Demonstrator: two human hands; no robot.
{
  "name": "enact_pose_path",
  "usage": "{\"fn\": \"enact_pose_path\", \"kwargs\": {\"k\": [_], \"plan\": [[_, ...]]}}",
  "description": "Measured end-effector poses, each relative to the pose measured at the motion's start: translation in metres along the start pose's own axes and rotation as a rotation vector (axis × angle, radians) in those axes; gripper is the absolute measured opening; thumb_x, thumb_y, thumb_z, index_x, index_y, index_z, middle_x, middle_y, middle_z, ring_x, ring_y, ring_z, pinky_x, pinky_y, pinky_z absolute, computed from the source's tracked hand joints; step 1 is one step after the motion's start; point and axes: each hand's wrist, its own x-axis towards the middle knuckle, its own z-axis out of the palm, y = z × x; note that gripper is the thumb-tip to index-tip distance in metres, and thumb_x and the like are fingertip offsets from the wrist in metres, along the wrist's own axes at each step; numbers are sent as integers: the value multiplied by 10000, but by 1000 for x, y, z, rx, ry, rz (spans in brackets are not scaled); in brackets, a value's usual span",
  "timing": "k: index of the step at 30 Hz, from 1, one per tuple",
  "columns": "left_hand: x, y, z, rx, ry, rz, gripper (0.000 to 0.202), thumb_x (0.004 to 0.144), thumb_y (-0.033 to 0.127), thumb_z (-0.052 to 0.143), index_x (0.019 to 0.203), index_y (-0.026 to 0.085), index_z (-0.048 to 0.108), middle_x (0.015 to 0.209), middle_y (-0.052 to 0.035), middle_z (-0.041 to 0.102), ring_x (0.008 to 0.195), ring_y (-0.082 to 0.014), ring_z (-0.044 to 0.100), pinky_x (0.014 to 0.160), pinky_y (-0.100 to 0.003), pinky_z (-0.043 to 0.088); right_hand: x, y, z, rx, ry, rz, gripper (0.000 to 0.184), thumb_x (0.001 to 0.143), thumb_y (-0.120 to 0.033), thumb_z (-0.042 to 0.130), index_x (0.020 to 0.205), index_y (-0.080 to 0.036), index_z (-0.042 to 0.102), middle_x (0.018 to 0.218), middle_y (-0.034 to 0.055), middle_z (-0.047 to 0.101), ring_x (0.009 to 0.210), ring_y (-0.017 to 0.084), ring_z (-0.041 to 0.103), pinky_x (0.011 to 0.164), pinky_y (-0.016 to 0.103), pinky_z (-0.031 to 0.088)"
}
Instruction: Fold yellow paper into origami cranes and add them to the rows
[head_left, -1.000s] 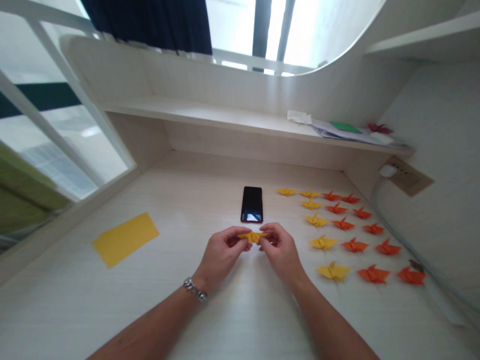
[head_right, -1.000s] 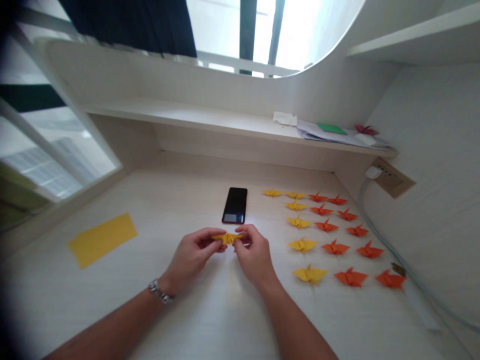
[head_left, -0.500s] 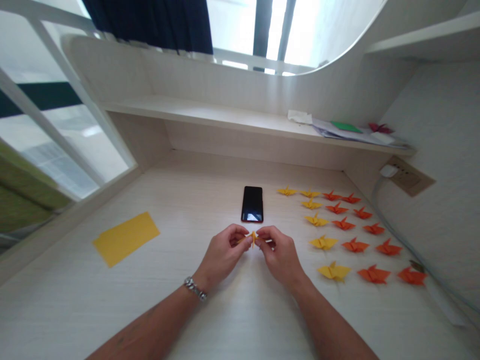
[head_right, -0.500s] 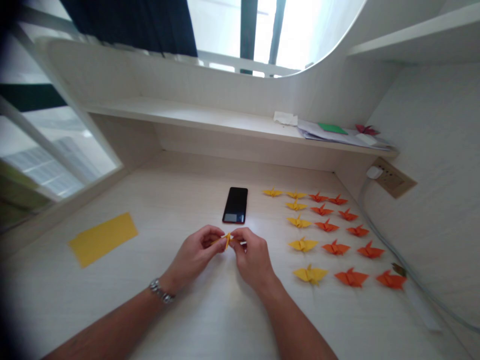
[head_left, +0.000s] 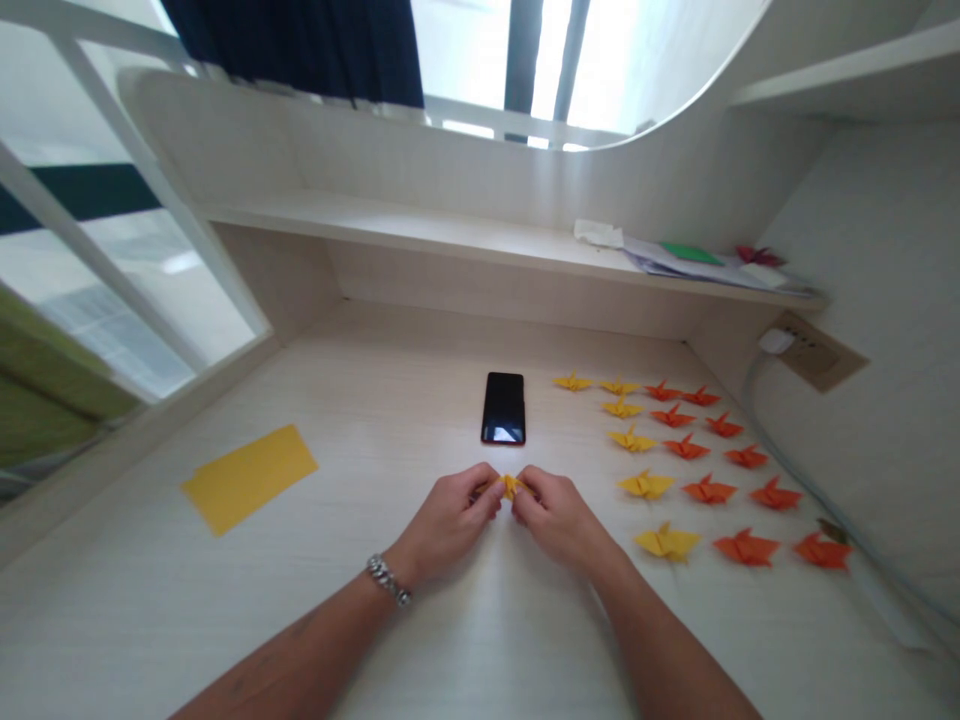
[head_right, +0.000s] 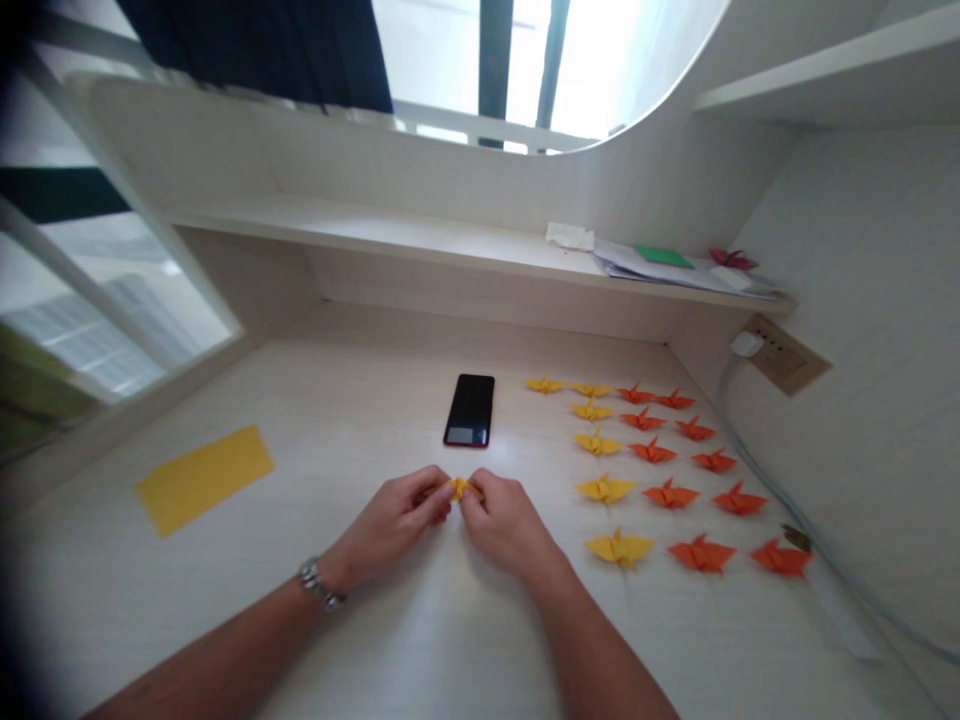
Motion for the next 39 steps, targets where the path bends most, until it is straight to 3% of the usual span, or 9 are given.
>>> {"fn": "enact_pose_path", "kwargs": {"k": [8,13,21,28,33,36,39], "plan": [[2,-3,2,-258,-142,-95,326,867,429,438,712,165,550,557,6,553,518,-126,501,508,-230,353,1,2,3,519,-174,152,265,833,-390,508,684,-172,530,620,-5,578,542,113,526,527,220,409],[3,-3,1,-369,-152,-105,329,855,431,473,699,155,557,603,-8,578,524,-111,504,515,-226,356,1,-1,4,770,-243,225,339,817,-495,516,727,-169,523,616,-6,562,494,103,515,488,217,406],[2,0,4,-768,-149,-228,264,813,388,574,721,142,547,609,1,536,528,-89,482,515,-217,369,0,-9,1,1106,-245,292,273,765,-410,624,721,-171,501,567,-23,530,448,84,459,437,196,346],[0,6,5,-969,-121,-293,248,803,366,606,714,147,529,618,14,499,542,-78,469,530,-209,389,0,-12,1,1187,-243,371,267,761,-425,619,766,-179,514,563,-34,489,436,81,404,442,208,326],[-1,7,7,-1043,-113,-271,248,802,388,599,734,160,529,637,4,494,630,-125,536,597,-254,438,0,-14,2,1234,-262,372,281,756,-434,616,731,-176,508,560,-34,469,436,75,378,443,208,313],[-1,6,6,-1024,-121,-248,268,815,403,573,714,162,515,643,-2,498,623,-128,528,590,-259,430,1,-13,3,1222,-270,366,282,760,-442,601,732,-177,511,559,-30,477,436,80,393,444,213,331],[1,5,4,-869,-107,-228,257,821,384,569,712,156,524,620,5,506,564,-103,478,544,-233,387,2,-7,3,1110,-211,346,267,763,-431,589,738,-175,520,558,-19,507,450,97,437,445,215,357]]}}
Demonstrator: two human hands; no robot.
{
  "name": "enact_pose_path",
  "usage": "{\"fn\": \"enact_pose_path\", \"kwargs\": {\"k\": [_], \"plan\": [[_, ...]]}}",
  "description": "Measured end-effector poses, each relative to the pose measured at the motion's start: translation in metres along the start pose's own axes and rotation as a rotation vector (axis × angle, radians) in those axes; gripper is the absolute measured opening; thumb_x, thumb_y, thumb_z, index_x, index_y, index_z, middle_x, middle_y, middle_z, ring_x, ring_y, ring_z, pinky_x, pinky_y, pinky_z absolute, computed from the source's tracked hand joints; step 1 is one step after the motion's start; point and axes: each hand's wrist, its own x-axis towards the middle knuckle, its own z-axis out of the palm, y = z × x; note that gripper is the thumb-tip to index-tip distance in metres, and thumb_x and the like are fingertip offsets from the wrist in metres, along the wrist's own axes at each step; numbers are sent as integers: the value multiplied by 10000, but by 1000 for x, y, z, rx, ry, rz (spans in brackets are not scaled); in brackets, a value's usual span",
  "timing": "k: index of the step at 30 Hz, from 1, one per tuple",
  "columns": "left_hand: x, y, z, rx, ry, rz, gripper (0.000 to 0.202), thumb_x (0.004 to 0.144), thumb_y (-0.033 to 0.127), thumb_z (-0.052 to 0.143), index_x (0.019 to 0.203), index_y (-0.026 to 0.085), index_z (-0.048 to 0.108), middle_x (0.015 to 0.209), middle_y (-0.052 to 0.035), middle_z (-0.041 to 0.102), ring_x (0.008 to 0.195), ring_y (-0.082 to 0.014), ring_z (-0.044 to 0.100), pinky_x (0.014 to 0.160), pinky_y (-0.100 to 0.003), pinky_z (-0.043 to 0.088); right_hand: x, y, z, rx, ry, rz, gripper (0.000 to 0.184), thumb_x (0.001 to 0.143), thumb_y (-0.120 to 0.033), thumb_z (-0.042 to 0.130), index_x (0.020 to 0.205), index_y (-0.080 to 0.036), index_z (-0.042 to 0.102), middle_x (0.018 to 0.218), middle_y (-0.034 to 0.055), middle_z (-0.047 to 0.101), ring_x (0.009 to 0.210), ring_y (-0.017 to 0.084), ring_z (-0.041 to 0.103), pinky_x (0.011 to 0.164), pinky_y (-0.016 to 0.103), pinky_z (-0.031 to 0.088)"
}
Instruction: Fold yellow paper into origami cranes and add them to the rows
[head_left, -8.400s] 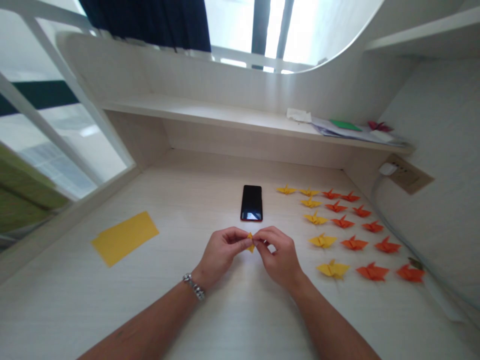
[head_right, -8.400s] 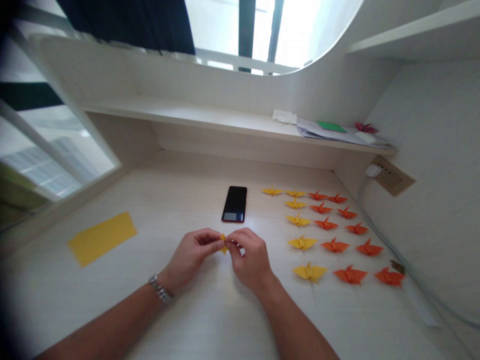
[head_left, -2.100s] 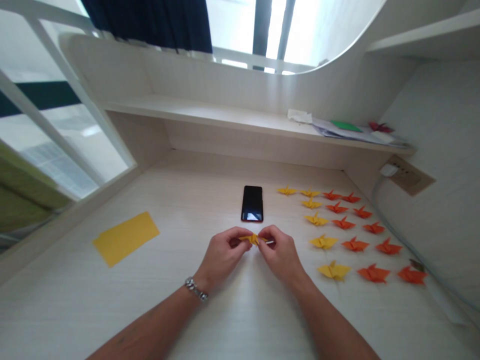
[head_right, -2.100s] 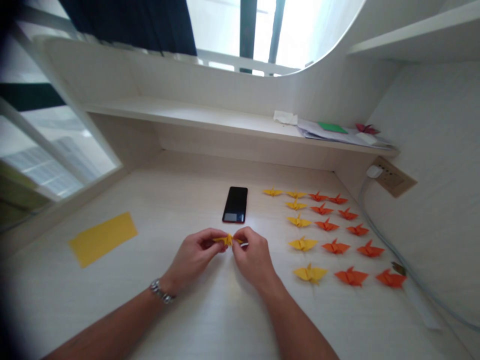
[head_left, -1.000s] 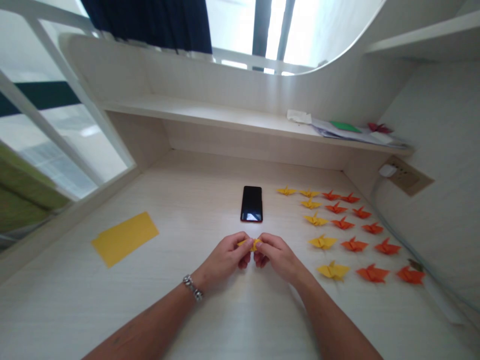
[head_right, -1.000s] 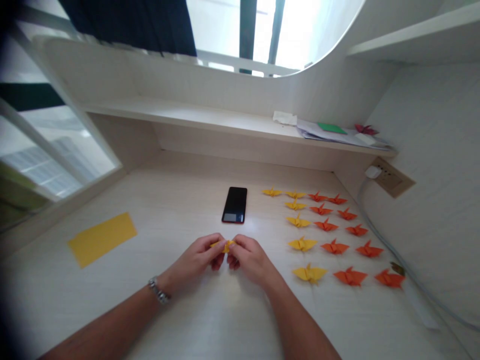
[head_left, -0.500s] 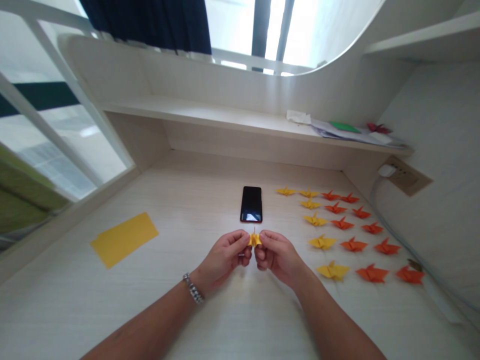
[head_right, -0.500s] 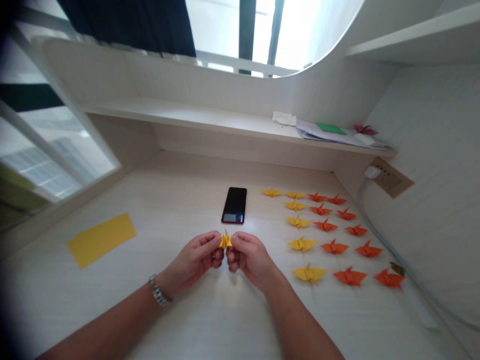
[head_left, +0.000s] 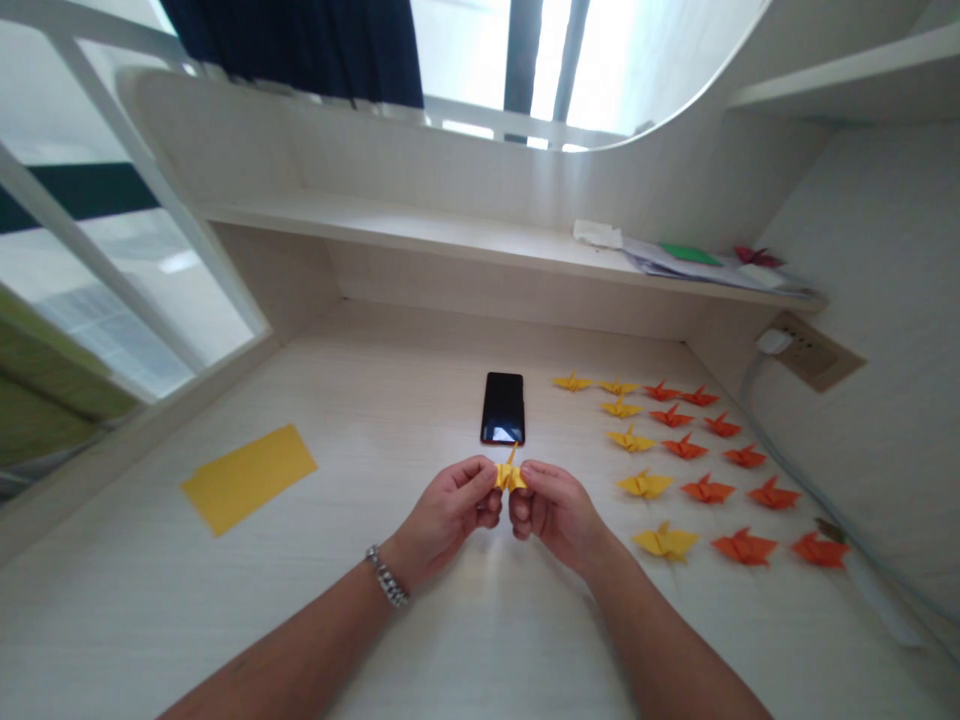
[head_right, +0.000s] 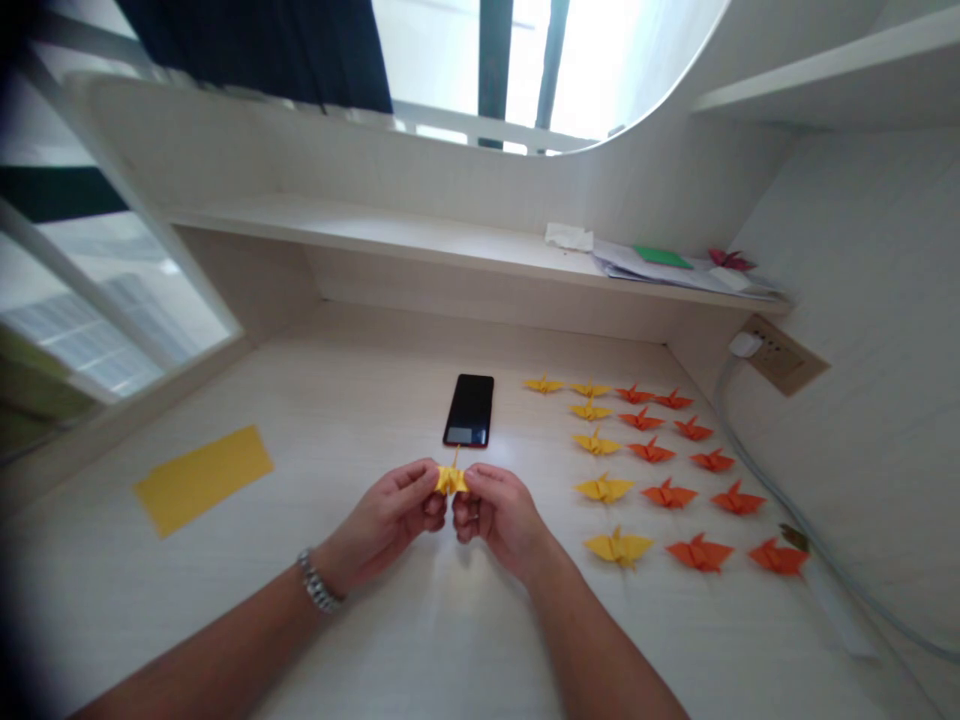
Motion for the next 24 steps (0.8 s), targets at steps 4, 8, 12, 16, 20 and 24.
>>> {"fn": "enact_pose_path", "kwargs": {"k": [4,8,12,16,20,24], "plan": [[2,1,-2,292,43,79,263,824,363,563,676,146,545,581,13,523,539,-94,450,532,-219,349,2,1,-7,-188,80,-76,256,767,-408,594,716,-163,542,558,-13,524,462,94,441,435,199,348],[2,-2,-4,292,23,48,279,827,381,544,670,151,552,579,15,536,527,-100,468,525,-224,353,0,0,-7,-231,42,-89,251,737,-394,639,695,-166,543,551,-26,529,464,89,444,458,203,350],[3,-5,-7,226,8,-15,284,831,397,538,696,148,558,596,10,538,527,-102,478,515,-224,356,-1,0,-6,-227,9,-92,263,745,-393,642,675,-162,538,545,-25,540,452,83,445,466,207,343],[4,-5,-9,156,-4,-39,279,810,388,582,692,137,552,598,5,535,526,-91,471,510,-213,345,1,3,-6,-102,-7,-40,254,741,-377,663,701,-161,535,555,-20,555,463,82,463,468,199,355],[3,-4,-5,-4,4,-79,261,803,367,604,706,130,550,604,1,533,533,-79,471,517,-199,350,3,5,-5,98,-44,27,239,742,-353,669,725,-165,522,561,-15,574,444,86,486,459,202,375],[1,-4,0,-130,2,-80,221,810,330,610,740,128,555,621,-2,533,549,-74,484,532,-193,360,4,6,-1,229,-75,43,202,746,-305,671,744,-156,534,577,-5,594,451,78,499,457,188,378]]}}
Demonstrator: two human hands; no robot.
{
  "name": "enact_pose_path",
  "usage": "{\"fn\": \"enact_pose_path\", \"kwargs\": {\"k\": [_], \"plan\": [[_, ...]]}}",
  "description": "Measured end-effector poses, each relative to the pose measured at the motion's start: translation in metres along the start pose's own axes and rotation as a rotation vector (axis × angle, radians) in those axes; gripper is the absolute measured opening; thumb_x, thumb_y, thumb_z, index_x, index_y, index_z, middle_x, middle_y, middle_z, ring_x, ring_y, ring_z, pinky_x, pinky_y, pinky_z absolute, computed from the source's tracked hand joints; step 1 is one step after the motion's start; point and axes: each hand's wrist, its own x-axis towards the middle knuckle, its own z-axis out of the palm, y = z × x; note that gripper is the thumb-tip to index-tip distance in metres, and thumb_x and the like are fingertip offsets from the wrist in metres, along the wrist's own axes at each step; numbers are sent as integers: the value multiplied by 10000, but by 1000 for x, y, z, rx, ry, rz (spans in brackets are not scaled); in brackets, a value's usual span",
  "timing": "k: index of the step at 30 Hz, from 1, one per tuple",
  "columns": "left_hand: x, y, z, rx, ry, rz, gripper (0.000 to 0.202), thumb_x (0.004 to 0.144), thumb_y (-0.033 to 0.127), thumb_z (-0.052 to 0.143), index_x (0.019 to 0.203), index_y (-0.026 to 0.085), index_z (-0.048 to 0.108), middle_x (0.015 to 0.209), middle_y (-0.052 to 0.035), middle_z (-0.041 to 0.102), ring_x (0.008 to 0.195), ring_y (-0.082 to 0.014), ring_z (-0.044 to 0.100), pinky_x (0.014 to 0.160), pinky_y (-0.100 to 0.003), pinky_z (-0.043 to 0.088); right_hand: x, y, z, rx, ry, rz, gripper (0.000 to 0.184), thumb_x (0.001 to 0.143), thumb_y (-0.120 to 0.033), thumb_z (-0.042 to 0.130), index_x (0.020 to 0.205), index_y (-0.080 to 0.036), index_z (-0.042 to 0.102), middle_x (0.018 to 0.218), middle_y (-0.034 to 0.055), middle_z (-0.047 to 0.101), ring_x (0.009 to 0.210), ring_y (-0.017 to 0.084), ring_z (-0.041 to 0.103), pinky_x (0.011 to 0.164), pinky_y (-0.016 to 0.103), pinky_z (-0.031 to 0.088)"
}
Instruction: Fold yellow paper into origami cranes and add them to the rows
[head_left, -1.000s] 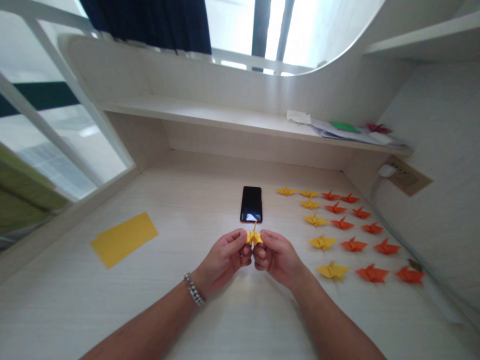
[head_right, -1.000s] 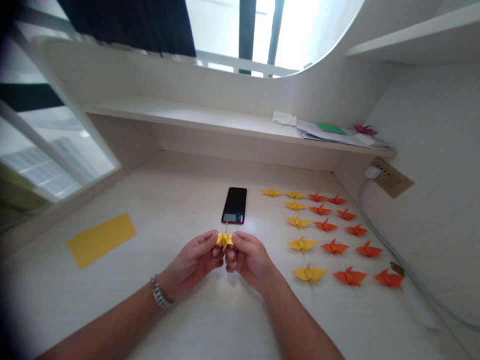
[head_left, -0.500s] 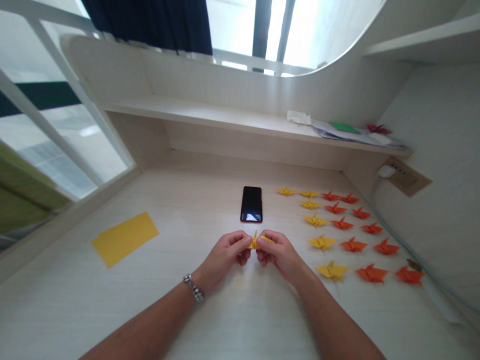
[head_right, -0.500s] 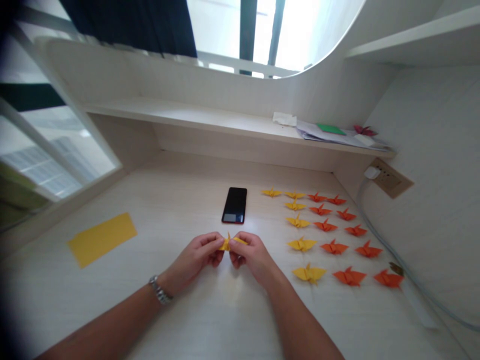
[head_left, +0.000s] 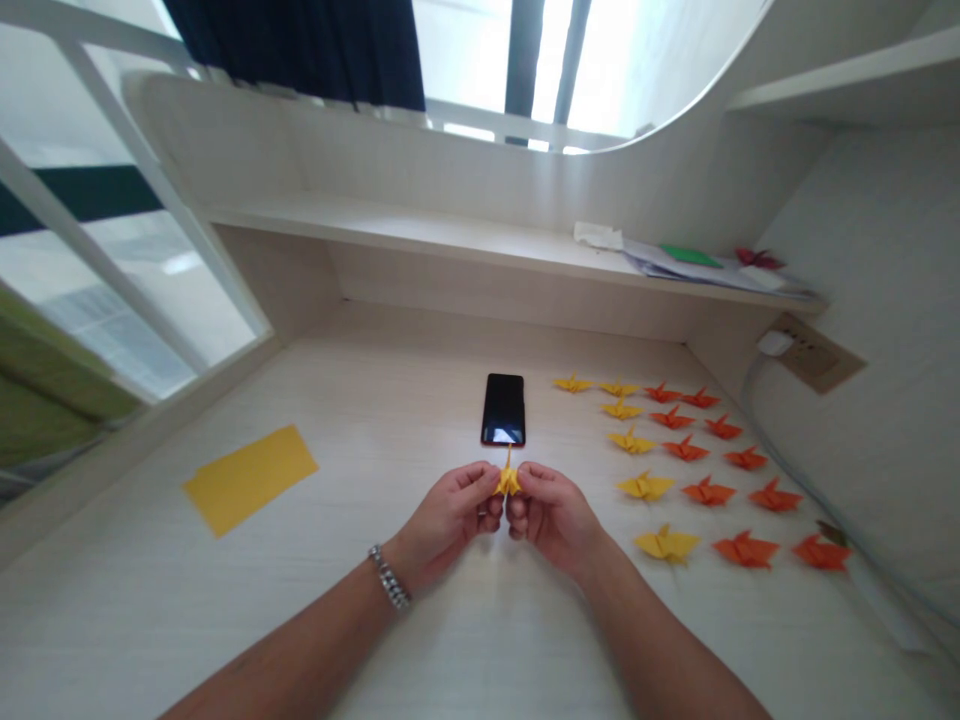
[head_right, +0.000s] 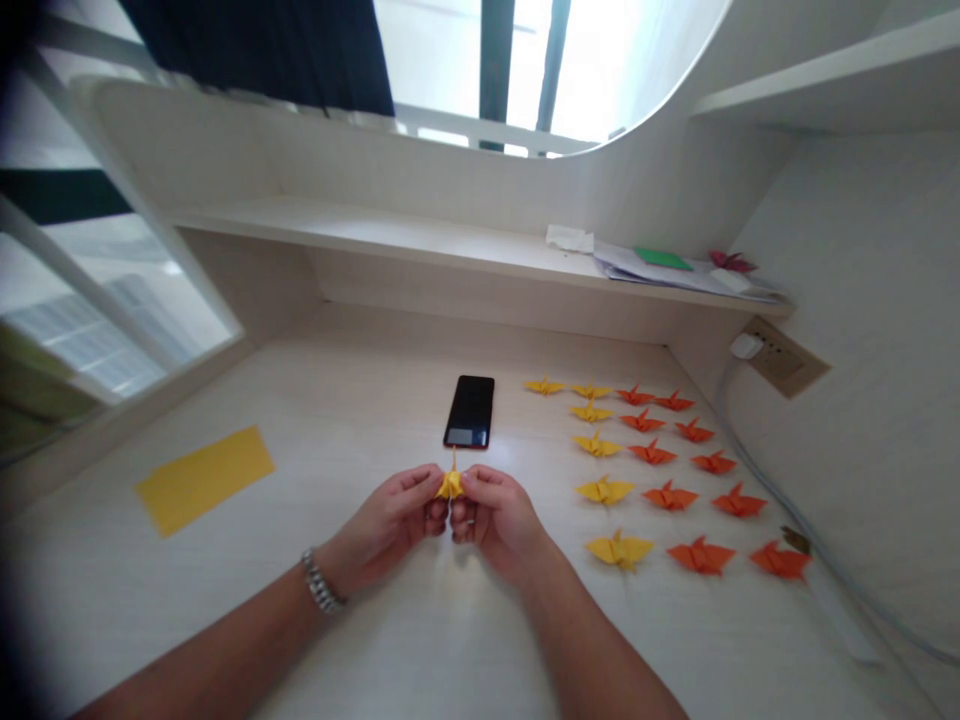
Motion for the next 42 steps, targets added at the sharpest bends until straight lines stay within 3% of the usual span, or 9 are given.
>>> {"fn": "enact_pose_path", "kwargs": {"k": [4,11,19,25,42], "plan": [[-1,-1,1,-37,-24,25,220,832,328,581,742,131,546,640,-10,533,568,-87,495,547,-210,365,0,2,1,29,-12,-1,197,766,-318,655,786,-153,548,597,2,608,459,74,513,466,182,387],[3,-1,-6,126,5,53,223,808,321,614,711,129,557,587,2,519,526,-79,454,511,-203,321,-2,-2,-6,-172,5,-21,208,775,-321,651,742,-147,540,603,12,611,477,90,532,460,192,399],[-1,0,-1,14,-65,54,256,855,329,544,688,138,512,624,-9,520,541,-88,470,532,-226,328,0,1,-4,-40,-73,-32,179,792,-302,625,756,-154,532,612,12,627,439,85,531,439,188,394],[1,0,-3,63,-30,52,226,831,318,586,706,139,527,598,3,509,533,-83,458,517,-214,317,-1,0,-5,-80,-42,-16,241,800,-375,616,817,-139,565,618,21,620,461,96,539,439,196,408],[-1,2,-2,-131,-10,32,198,820,330,601,780,141,558,609,2,516,552,-95,488,552,-219,400,-1,-4,-9,-49,-12,-30,251,795,-374,629,827,-129,585,573,15,613,447,97,535,454,203,421]]}}
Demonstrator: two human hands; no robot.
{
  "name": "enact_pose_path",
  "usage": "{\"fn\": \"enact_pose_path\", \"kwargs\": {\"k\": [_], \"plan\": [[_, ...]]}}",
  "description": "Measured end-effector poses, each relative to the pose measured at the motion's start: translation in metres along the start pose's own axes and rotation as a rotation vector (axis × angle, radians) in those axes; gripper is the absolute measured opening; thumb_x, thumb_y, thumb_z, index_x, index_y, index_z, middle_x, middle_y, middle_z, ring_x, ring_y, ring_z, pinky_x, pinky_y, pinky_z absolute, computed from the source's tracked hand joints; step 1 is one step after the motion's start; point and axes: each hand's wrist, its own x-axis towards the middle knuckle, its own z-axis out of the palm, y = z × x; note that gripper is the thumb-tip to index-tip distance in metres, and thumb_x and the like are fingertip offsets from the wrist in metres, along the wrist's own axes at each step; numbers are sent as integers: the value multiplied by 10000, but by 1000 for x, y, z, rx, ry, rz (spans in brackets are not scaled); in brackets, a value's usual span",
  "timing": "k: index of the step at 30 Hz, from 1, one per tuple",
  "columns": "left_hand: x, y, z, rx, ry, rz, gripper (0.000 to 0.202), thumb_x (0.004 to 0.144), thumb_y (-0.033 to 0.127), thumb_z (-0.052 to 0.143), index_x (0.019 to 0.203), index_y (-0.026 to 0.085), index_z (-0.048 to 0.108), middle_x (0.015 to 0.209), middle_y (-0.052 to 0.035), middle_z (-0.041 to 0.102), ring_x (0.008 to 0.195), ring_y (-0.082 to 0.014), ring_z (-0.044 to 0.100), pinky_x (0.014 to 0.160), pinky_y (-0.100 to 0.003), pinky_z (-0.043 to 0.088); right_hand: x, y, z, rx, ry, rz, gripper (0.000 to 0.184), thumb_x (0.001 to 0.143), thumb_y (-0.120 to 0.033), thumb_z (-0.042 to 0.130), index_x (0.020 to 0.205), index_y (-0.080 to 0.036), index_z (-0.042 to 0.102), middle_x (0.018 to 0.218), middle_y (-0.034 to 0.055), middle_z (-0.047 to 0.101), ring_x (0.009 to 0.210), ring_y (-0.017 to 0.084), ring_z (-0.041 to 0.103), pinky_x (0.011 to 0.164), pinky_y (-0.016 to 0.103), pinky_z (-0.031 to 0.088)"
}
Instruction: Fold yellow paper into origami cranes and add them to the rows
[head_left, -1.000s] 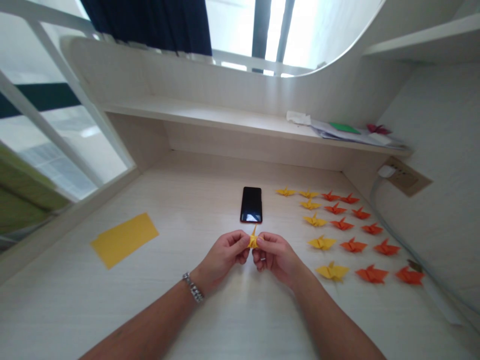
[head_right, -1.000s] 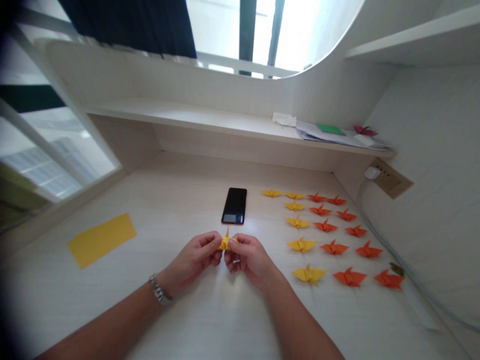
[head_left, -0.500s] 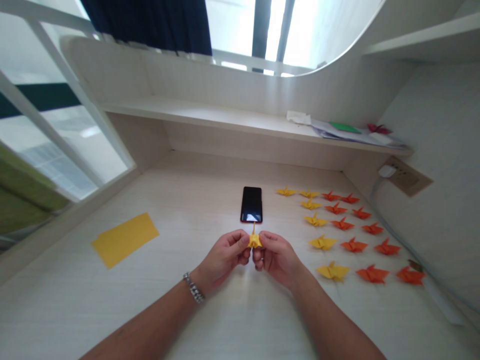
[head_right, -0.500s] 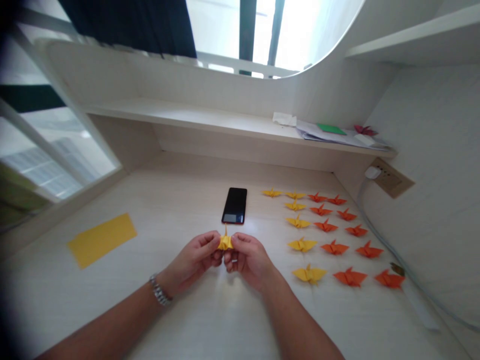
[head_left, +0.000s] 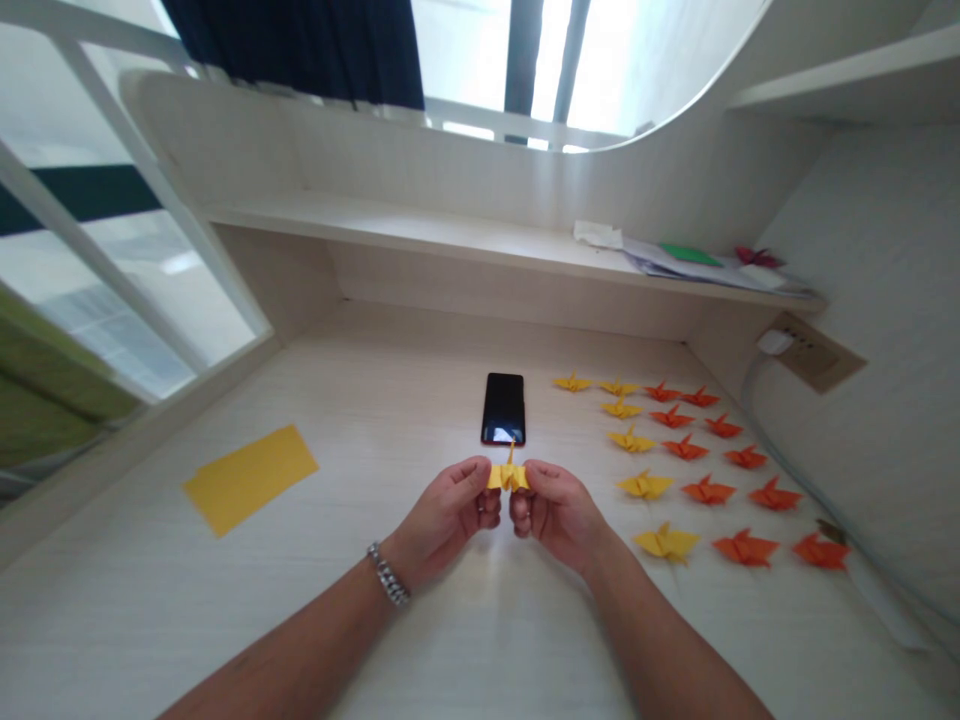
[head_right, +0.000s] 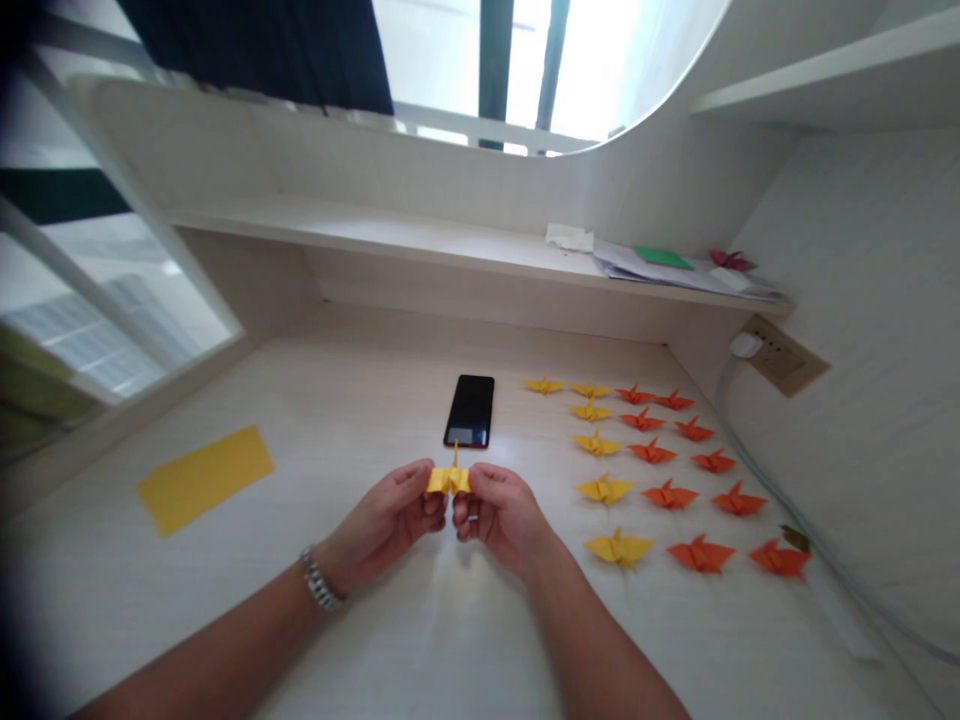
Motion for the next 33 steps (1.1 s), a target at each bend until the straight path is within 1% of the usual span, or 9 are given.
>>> {"fn": "enact_pose_path", "kwargs": {"k": [5,8,12,17,21,23,28,33], "plan": [[0,1,0,-40,7,5,216,781,337,648,767,140,560,600,5,517,542,-94,494,544,-218,408,1,0,-1,-49,74,-24,253,744,-353,693,769,-126,585,546,8,607,433,87,530,449,189,413],[0,1,0,-60,15,-3,224,772,341,657,776,138,564,604,4,521,550,-97,505,549,-219,415,1,1,-1,-7,42,-47,268,750,-372,684,791,-124,593,543,11,616,415,94,533,447,202,422],[0,1,-1,-76,30,-1,204,810,332,615,771,139,561,617,5,528,559,-94,513,559,-222,423,0,0,-2,27,-3,-42,255,790,-362,644,826,-112,605,587,30,639,444,102,558,465,213,437],[-1,2,-2,-93,14,-10,197,816,326,610,799,135,564,627,0,532,575,-98,521,578,-231,434,0,-2,-3,15,16,-51,261,782,-367,655,829,-115,605,577,22,637,439,97,550,468,210,438],[-1,2,-2,-94,2,17,207,805,337,620,780,141,560,622,0,535,569,-100,517,577,-234,431,0,-4,-2,-52,52,-16,275,755,-375,683,768,-117,590,571,25,631,440,88,542,461,193,418],[-1,2,-2,-92,-2,20,212,790,340,639,780,143,563,618,1,535,564,-100,515,578,-236,430,0,-5,-2,-67,75,-27,277,748,-375,689,732,-121,580,547,18,618,427,84,530,452,188,406],[1,2,-1,-49,26,4,237,786,357,638,765,132,567,592,5,525,538,-95,503,556,-231,415,-1,-7,-3,-23,60,-86,251,749,-360,691,738,-131,588,546,15,616,434,92,529,452,198,416],[1,3,-2,-43,43,1,249,785,365,637,757,126,571,596,3,527,538,-93,504,552,-229,415,-1,-7,-5,9,35,-71,236,762,-348,682,772,-126,604,581,22,631,454,92,540,465,203,438]]}}
